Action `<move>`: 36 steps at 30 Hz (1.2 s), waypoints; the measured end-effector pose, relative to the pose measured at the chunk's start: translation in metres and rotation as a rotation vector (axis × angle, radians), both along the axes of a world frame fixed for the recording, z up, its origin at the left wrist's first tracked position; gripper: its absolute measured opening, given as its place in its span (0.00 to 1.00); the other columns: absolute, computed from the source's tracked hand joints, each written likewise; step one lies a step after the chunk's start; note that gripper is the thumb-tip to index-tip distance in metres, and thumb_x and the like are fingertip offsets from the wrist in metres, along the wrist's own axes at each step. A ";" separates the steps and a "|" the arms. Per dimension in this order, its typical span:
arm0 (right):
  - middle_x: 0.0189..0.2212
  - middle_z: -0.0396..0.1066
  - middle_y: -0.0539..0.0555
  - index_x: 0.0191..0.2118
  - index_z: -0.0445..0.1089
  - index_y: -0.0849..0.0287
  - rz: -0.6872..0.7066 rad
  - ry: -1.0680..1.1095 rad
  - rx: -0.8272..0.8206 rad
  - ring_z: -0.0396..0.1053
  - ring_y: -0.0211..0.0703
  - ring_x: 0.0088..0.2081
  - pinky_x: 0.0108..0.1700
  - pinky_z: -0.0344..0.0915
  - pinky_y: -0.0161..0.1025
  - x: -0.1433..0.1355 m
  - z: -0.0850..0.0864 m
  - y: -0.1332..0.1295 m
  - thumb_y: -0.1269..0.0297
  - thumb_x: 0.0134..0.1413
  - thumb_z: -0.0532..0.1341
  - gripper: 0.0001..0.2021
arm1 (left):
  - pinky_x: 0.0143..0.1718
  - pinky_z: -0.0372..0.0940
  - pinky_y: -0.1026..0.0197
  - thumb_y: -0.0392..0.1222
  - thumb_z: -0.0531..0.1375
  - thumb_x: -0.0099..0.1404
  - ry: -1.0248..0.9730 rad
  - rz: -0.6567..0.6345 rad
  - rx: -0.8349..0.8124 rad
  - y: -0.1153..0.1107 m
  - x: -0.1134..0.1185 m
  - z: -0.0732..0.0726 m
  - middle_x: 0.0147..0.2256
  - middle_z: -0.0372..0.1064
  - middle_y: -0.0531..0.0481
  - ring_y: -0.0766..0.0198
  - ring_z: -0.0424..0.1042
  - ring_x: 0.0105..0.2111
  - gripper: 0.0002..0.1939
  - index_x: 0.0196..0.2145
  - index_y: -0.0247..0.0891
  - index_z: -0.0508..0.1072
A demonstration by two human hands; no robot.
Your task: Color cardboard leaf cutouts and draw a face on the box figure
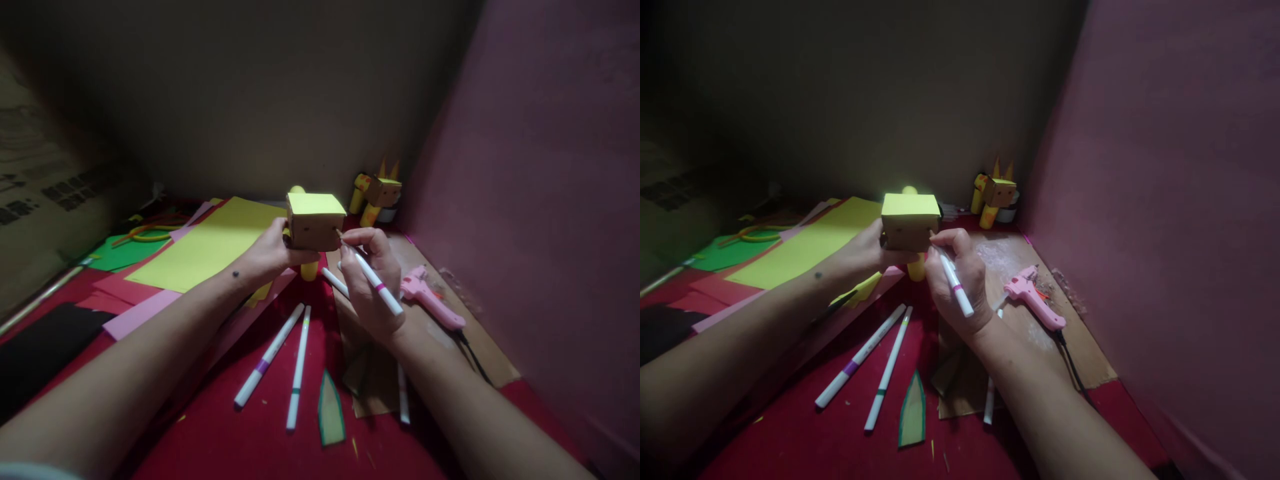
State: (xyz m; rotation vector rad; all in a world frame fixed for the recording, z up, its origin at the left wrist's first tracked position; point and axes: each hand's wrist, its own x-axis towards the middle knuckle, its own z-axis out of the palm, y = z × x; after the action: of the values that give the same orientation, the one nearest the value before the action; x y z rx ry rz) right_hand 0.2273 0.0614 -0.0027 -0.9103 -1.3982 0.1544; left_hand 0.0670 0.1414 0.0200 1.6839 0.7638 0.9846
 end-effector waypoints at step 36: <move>0.31 0.68 0.46 0.39 0.66 0.53 -0.012 -0.032 0.004 0.67 0.37 0.30 0.33 0.66 0.37 0.002 -0.002 0.002 0.69 0.59 0.59 0.04 | 0.45 0.69 0.54 0.38 0.71 0.49 0.006 -0.004 -0.004 -0.006 0.000 0.005 0.46 0.77 0.41 0.48 0.74 0.45 0.31 0.52 0.34 0.75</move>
State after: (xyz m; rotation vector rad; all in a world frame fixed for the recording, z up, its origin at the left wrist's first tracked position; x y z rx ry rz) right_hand 0.2296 0.0634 -0.0045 -0.9213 -1.4220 0.1281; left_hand 0.0674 0.1351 0.0247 1.6849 0.7657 0.9749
